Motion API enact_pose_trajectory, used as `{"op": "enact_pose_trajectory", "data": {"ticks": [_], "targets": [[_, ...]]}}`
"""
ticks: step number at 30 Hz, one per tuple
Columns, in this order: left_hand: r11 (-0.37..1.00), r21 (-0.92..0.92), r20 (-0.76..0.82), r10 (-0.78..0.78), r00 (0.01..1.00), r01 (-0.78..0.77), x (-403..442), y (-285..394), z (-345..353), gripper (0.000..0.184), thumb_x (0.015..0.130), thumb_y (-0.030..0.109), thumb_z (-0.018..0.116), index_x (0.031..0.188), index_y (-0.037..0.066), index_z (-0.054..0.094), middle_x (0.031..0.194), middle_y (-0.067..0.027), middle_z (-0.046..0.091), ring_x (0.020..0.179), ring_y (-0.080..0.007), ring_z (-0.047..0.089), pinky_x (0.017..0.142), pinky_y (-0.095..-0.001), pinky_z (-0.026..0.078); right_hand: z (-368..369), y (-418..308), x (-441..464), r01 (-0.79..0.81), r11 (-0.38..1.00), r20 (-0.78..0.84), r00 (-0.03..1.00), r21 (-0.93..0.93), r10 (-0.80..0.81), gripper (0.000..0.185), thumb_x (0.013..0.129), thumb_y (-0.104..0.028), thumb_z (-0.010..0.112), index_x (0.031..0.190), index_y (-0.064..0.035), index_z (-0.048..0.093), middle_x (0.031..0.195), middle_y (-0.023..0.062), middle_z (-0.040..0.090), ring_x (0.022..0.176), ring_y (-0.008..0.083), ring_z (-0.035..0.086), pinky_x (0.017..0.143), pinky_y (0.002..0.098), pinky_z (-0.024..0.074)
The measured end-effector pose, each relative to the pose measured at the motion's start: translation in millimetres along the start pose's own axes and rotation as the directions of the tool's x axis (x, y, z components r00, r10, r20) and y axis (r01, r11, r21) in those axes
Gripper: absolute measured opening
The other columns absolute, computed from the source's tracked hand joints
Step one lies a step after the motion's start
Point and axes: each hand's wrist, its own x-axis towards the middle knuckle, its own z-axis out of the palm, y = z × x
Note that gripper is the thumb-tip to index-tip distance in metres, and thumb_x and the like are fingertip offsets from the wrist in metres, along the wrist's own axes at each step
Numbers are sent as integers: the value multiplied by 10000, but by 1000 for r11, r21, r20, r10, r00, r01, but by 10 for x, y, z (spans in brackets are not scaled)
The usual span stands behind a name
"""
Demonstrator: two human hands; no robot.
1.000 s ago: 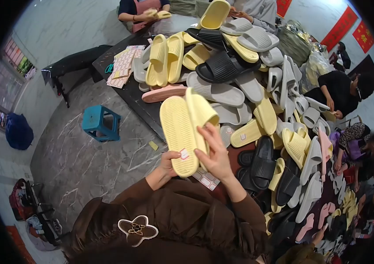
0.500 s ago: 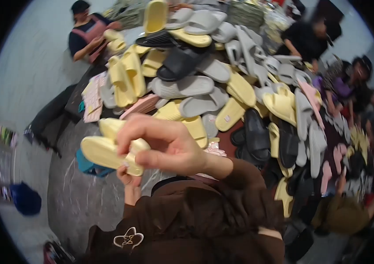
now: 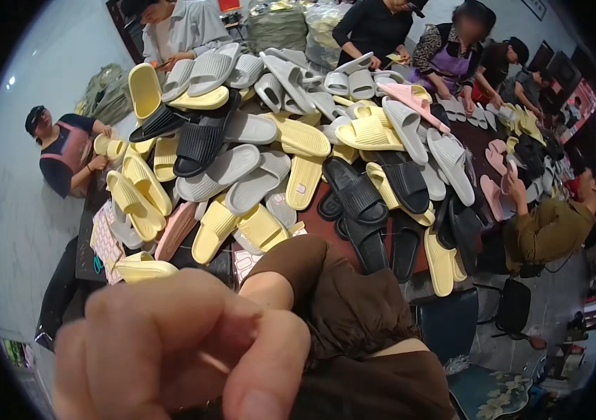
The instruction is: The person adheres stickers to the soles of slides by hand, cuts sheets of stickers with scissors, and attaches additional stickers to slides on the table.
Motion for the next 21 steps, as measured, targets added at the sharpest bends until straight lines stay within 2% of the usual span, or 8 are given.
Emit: {"op": "enact_pose_trajectory", "data": {"ticks": [5, 8, 11, 21], "targets": [[997, 28, 6, -72, 997, 72, 138, -5, 17, 906, 689, 81, 715, 1486, 105, 285, 1449, -152, 416, 1299, -391, 442, 1000, -645, 417, 100, -7, 30, 32, 998, 20, 999, -63, -31, 209, 946, -229, 574, 849, -47, 608, 869, 116, 578, 814, 222, 557, 729, 346, 473], [993, 72, 133, -104, 986, 95, 294, -11, -10, 862, 723, 139, 693, 1483, 86, 289, 1450, -162, 413, 1294, -382, 449, 1016, -599, 432, 185, -41, -4, 73, 989, 24, 997, -131, -70, 204, 938, -221, 582, 845, -42, 613, 863, 121, 588, 805, 224, 563, 720, 345, 475], [978, 136, 168, -178, 970, 156, 399, -102, -59, 805, 770, 188, 635, 1485, 73, 283, 1445, -169, 413, 1293, -364, 452, 1004, -555, 457, 279, 9, -68, 109, 977, 32, 994, -185, -105, 198, 929, -212, 590, 840, -38, 618, 857, 126, 597, 796, 225, 570, 711, 345, 477], [932, 236, 170, -317, 933, 273, 389, -501, -5, 748, 791, 214, 603, 1459, 55, 306, 1409, -172, 433, 1264, -348, 469, 994, -515, 470, 424, -291, -145, 181, 949, 40, 983, -257, -177, 179, 903, -184, 616, 824, -24, 634, 837, 144, 629, 766, 230, 592, 681, 343, 484]]}}
